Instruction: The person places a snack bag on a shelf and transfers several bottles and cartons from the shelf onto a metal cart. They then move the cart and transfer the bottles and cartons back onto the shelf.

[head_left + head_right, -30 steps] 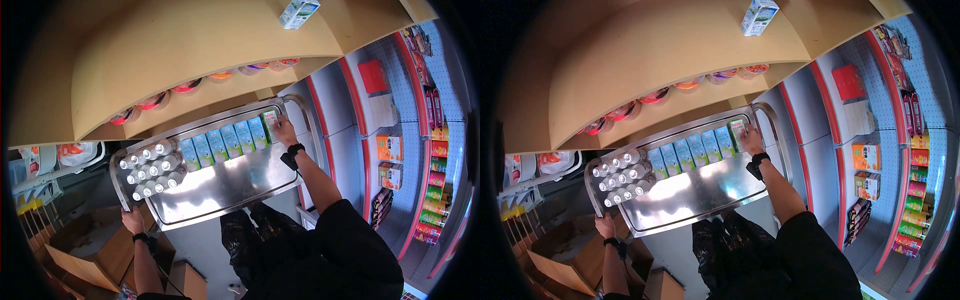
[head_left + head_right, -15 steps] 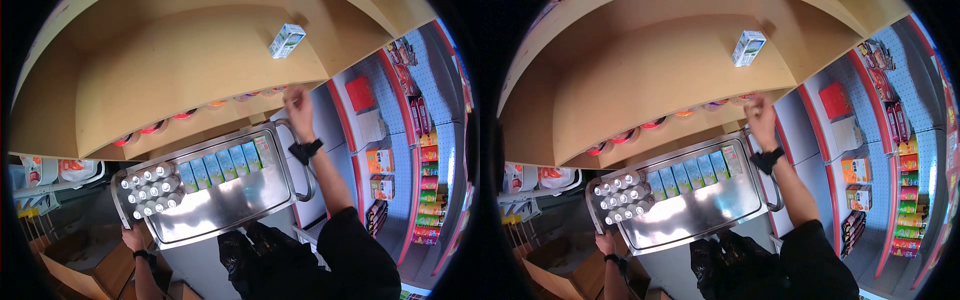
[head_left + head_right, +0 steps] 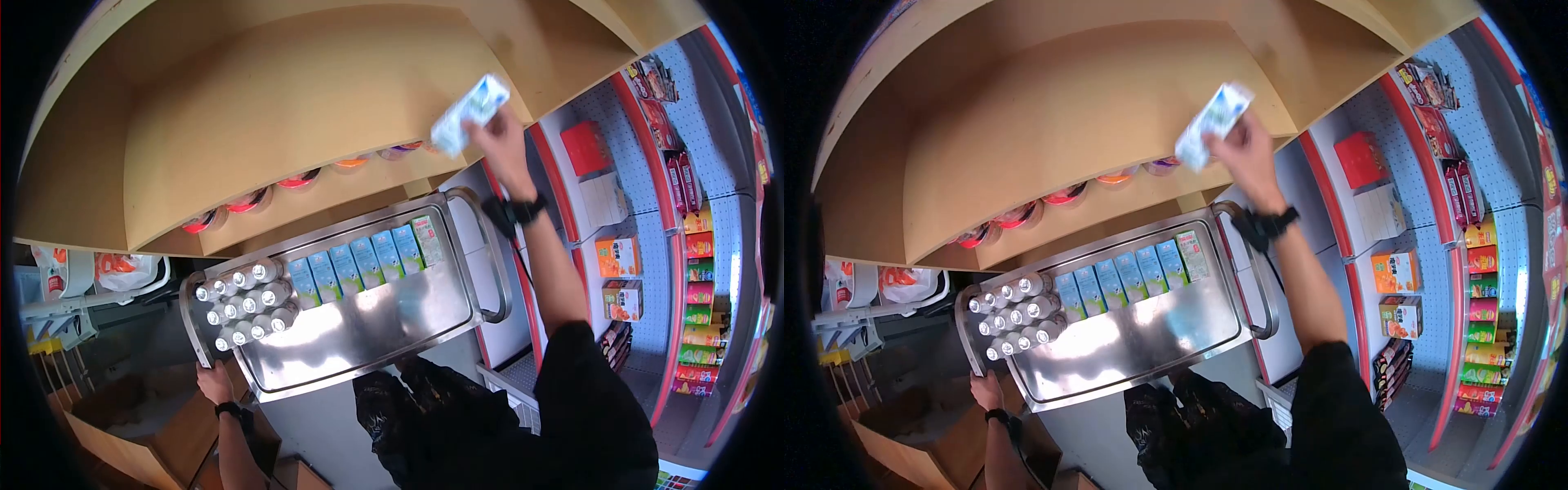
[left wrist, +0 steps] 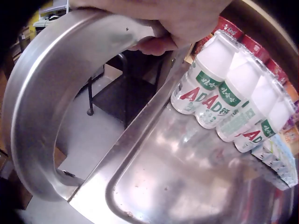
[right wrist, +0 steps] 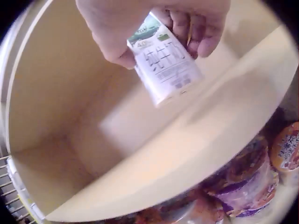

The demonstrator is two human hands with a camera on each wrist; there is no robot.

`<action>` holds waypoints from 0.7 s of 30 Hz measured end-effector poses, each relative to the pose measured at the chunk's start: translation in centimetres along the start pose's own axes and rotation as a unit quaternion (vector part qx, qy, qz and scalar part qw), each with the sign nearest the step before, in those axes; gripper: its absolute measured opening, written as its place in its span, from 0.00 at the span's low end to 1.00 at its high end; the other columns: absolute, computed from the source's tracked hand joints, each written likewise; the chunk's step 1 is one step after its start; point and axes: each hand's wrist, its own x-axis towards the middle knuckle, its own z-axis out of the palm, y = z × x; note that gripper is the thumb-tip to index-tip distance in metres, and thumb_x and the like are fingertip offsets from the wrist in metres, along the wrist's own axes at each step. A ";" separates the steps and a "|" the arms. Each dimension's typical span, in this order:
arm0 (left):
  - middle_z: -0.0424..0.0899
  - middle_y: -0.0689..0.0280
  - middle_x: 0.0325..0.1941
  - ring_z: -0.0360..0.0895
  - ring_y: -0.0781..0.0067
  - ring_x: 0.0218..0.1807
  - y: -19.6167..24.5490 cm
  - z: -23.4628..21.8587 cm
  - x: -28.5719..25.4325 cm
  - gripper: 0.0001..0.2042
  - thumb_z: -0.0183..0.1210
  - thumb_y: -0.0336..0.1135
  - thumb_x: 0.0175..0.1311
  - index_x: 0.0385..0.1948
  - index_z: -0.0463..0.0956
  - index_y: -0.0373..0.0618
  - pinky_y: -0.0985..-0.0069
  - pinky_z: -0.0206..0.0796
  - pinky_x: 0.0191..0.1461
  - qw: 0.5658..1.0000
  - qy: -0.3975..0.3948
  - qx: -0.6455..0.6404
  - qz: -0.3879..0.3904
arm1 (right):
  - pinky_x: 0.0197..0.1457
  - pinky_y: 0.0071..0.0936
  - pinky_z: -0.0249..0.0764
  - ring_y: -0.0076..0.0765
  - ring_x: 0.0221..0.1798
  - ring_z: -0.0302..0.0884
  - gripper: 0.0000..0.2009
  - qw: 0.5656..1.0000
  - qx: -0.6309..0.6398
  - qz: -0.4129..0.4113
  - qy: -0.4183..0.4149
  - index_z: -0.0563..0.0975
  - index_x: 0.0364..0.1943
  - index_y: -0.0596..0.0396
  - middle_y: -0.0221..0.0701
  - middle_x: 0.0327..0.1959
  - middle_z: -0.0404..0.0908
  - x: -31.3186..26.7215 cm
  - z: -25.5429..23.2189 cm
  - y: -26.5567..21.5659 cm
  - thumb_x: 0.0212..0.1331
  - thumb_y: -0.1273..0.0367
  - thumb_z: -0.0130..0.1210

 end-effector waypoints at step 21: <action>0.78 0.39 0.44 0.74 0.37 0.48 -1.9 1.3 1.1 0.26 0.56 0.40 0.48 0.48 0.72 0.30 0.52 0.65 0.52 1.000 0.017 0.017 0.016 | 0.56 0.48 0.69 0.63 0.52 0.72 0.27 0.846 -0.427 0.283 -0.150 0.64 0.55 0.58 0.56 0.48 0.75 -18.0 0.6 19.3 0.56 0.58 0.57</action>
